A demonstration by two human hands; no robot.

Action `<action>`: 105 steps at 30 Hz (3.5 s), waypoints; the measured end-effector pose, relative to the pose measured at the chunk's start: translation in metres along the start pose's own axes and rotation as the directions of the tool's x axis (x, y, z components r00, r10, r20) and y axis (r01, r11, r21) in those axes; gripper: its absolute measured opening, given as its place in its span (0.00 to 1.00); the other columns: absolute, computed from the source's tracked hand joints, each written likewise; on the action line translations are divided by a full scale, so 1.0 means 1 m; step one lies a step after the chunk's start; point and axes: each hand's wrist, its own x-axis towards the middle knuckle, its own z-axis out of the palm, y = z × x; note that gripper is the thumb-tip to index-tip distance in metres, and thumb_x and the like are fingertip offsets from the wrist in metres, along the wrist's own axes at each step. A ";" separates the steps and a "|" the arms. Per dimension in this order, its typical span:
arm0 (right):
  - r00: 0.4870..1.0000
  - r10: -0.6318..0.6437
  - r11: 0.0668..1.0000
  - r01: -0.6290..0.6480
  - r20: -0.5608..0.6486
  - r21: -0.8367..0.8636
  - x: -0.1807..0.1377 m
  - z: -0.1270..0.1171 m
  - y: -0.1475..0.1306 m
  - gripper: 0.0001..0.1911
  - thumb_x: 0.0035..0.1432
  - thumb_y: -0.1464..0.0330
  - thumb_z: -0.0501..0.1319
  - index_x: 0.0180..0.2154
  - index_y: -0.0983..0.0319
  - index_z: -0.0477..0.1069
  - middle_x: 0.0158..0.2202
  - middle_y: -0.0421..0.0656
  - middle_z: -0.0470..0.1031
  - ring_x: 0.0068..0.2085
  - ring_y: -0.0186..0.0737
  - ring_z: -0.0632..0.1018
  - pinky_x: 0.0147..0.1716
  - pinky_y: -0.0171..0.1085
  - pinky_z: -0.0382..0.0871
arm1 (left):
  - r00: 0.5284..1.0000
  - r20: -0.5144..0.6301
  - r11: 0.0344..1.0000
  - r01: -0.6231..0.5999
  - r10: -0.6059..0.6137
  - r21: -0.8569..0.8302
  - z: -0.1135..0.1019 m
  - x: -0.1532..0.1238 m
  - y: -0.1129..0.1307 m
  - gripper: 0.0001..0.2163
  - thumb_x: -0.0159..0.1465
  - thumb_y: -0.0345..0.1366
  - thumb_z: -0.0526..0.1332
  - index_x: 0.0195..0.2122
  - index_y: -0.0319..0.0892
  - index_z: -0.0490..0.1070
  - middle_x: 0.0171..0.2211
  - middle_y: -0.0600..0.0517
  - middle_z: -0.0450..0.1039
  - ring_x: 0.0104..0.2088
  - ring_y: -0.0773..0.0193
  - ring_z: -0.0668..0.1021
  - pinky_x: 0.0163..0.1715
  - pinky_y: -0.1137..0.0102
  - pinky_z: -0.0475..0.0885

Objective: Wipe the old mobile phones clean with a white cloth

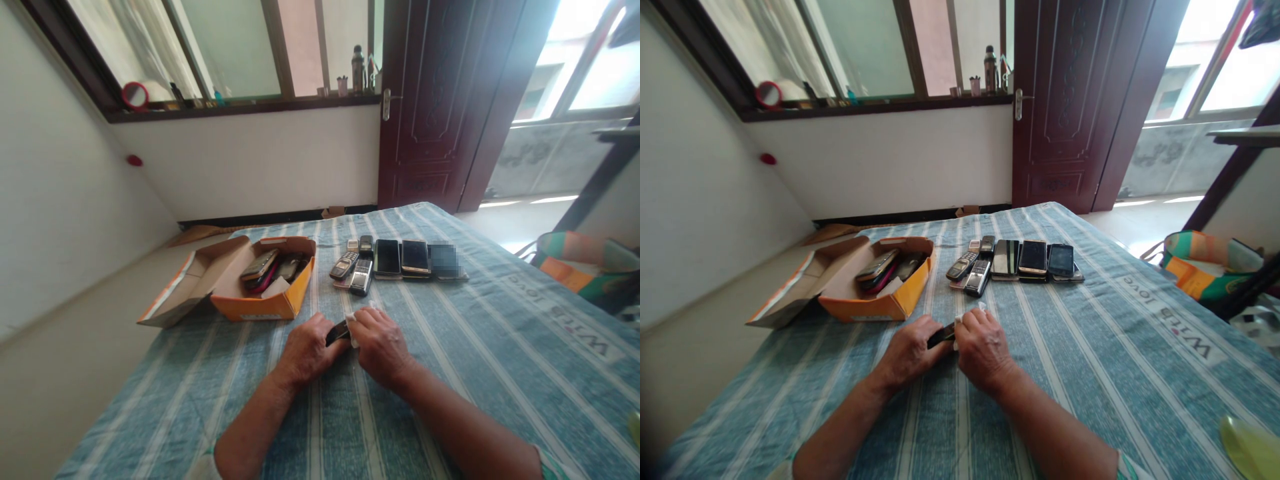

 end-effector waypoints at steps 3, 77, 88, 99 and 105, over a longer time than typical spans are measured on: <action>1.000 0.021 1.000 -0.021 -0.015 -0.004 0.001 -0.001 0.003 0.07 0.58 0.76 0.57 0.34 0.64 0.73 0.33 0.46 0.72 0.38 0.44 0.69 0.41 0.40 0.62 | 1.000 0.005 1.000 0.001 -0.001 -0.025 -0.002 0.000 0.001 0.12 0.62 0.45 0.60 0.29 0.41 0.72 0.29 0.51 0.69 0.29 0.63 0.74 0.29 0.71 0.65; 0.912 0.410 0.726 -0.310 -0.024 0.614 0.005 0.007 0.022 0.17 0.53 0.78 0.54 0.38 0.61 0.78 0.34 0.44 0.78 0.36 0.39 0.77 0.38 0.36 0.70 | 0.998 0.065 0.989 0.003 -0.013 0.148 -0.010 0.001 0.012 0.16 0.67 0.45 0.53 0.34 0.40 0.73 0.32 0.47 0.74 0.32 0.59 0.77 0.30 0.69 0.67; 0.933 0.292 0.794 -0.113 -0.211 0.598 0.008 -0.008 0.010 0.15 0.57 0.78 0.54 0.39 0.62 0.77 0.36 0.46 0.76 0.37 0.38 0.76 0.38 0.35 0.70 | 0.997 0.014 0.991 -0.075 0.077 -0.107 -0.012 -0.002 0.007 0.15 0.66 0.46 0.54 0.41 0.39 0.71 0.35 0.47 0.74 0.35 0.58 0.78 0.35 0.69 0.70; 0.933 0.308 0.775 -0.133 -0.186 0.617 0.010 -0.011 0.010 0.15 0.57 0.76 0.53 0.39 0.61 0.77 0.36 0.45 0.76 0.37 0.37 0.77 0.38 0.35 0.71 | 0.997 -0.025 0.981 -0.072 0.069 -0.177 -0.011 -0.001 0.006 0.13 0.61 0.44 0.60 0.42 0.41 0.71 0.37 0.48 0.76 0.37 0.58 0.78 0.37 0.68 0.72; 0.962 0.231 0.859 -0.130 -0.149 0.495 0.010 -0.015 0.008 0.15 0.57 0.77 0.52 0.37 0.62 0.76 0.36 0.46 0.76 0.38 0.39 0.76 0.39 0.35 0.69 | 0.998 -0.006 0.988 -0.056 0.056 -0.143 -0.008 0.000 0.006 0.14 0.60 0.43 0.62 0.43 0.41 0.71 0.38 0.48 0.76 0.37 0.58 0.78 0.37 0.68 0.71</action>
